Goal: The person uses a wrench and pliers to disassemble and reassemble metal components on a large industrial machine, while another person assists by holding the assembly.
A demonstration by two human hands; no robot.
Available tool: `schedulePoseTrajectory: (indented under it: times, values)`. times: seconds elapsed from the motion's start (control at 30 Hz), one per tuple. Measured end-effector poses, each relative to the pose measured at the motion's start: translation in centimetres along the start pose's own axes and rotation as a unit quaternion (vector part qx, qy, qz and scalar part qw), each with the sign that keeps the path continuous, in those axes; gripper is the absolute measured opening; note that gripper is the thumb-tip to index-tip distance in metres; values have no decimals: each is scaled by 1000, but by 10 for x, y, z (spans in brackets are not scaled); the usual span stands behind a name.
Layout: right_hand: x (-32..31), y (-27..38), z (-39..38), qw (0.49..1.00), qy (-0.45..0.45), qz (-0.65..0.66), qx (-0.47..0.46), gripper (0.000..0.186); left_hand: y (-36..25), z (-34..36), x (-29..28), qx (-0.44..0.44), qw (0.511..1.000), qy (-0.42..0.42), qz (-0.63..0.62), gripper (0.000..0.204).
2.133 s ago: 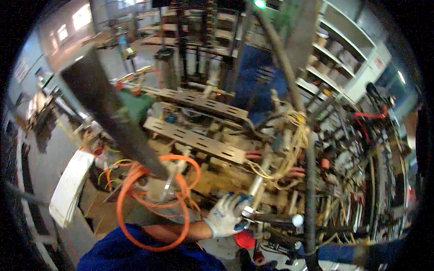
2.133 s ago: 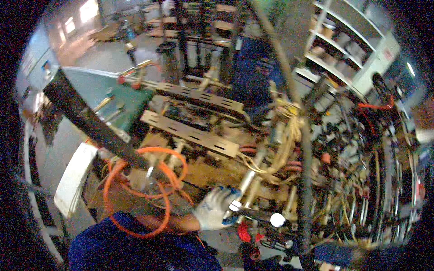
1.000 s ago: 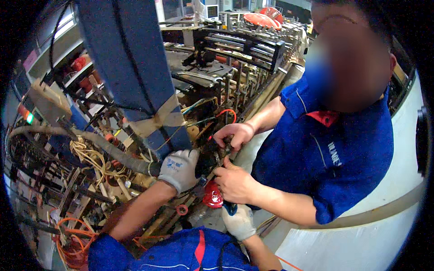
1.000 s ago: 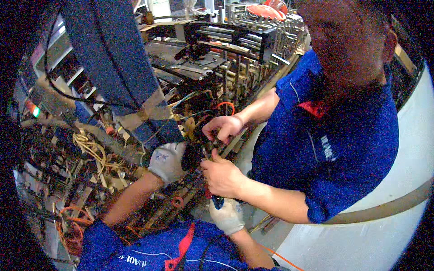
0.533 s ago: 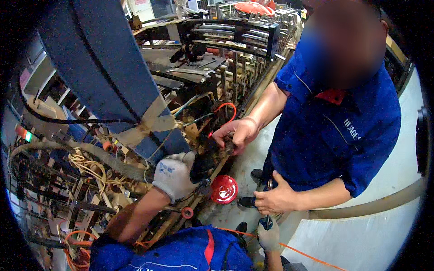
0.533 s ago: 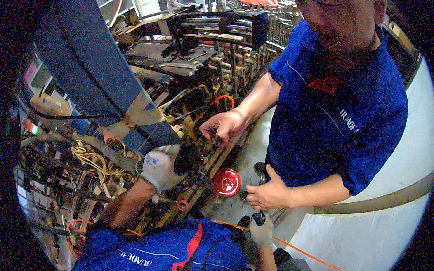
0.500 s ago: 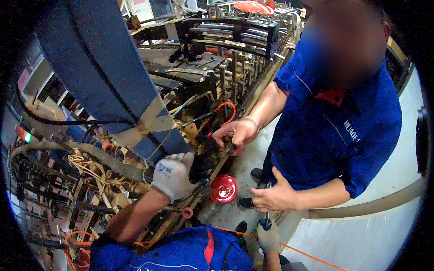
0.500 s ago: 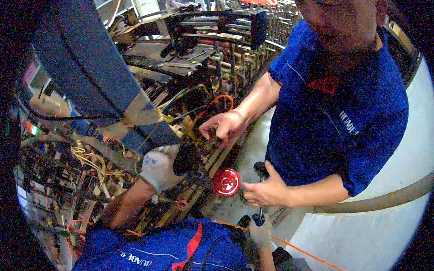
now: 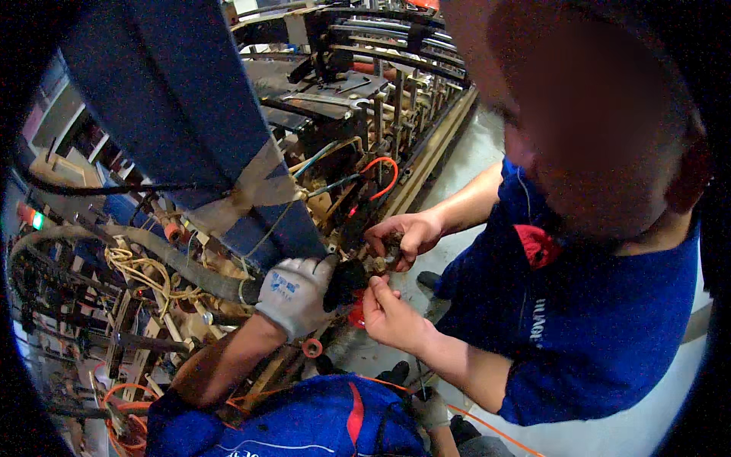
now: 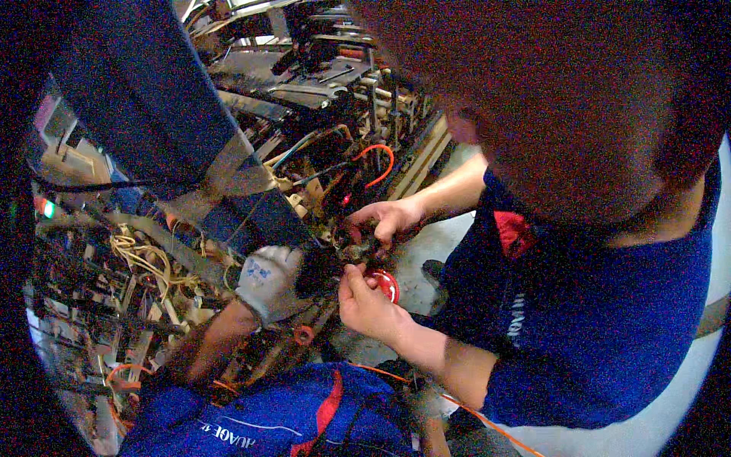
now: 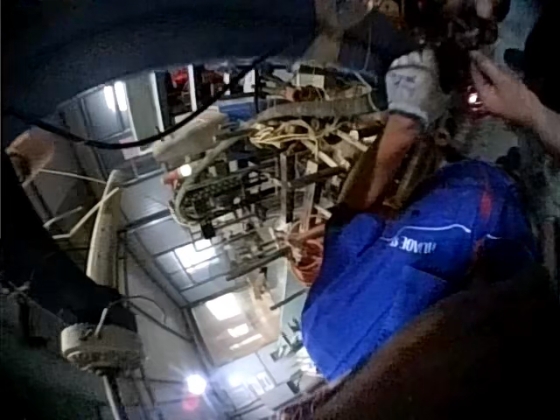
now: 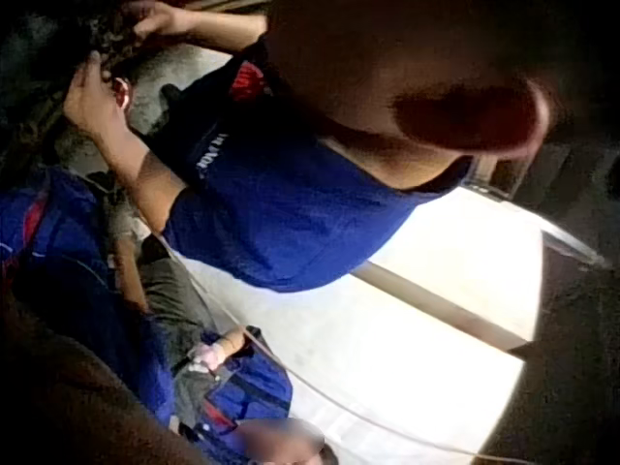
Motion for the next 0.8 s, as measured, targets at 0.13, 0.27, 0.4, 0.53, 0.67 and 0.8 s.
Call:
schedulePoseTrajectory:
  times: [0.13, 0.27, 0.4, 0.53, 0.67, 0.8]
  values:
    - [-123, 13, 128, 685, -128, -699, -159, 15, 0, -7, 2, 1, 999, 28, -15, 59]
    - [-117, 23, 139, 574, -176, -786, -149, 16, 6, -22, 2, 9, 1000, -10, -11, 51]
    - [-39, -1, 143, 518, -116, -834, -154, 32, -2, -19, -3, 35, 999, -13, -8, 57]
    - [-1, 25, 49, 457, -68, -862, -210, 31, 0, -27, -7, 54, 998, -29, -5, 60]
    - [30, 57, -69, 232, -17, -927, -294, 30, 0, -38, -12, 56, 998, -11, -25, 64]
    - [51, 66, -114, -264, 16, -898, -351, 29, -1, -46, -20, 70, 998, -7, -7, 62]
Point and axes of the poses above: each hand's wrist, its own z-axis towards the middle knuckle, its own x-axis out of the palm, y = z × x, the point moved 1 cm from there along z, towards the middle knuckle, and after that the axes turned 6 degrees about y, right-handed, at the moved point
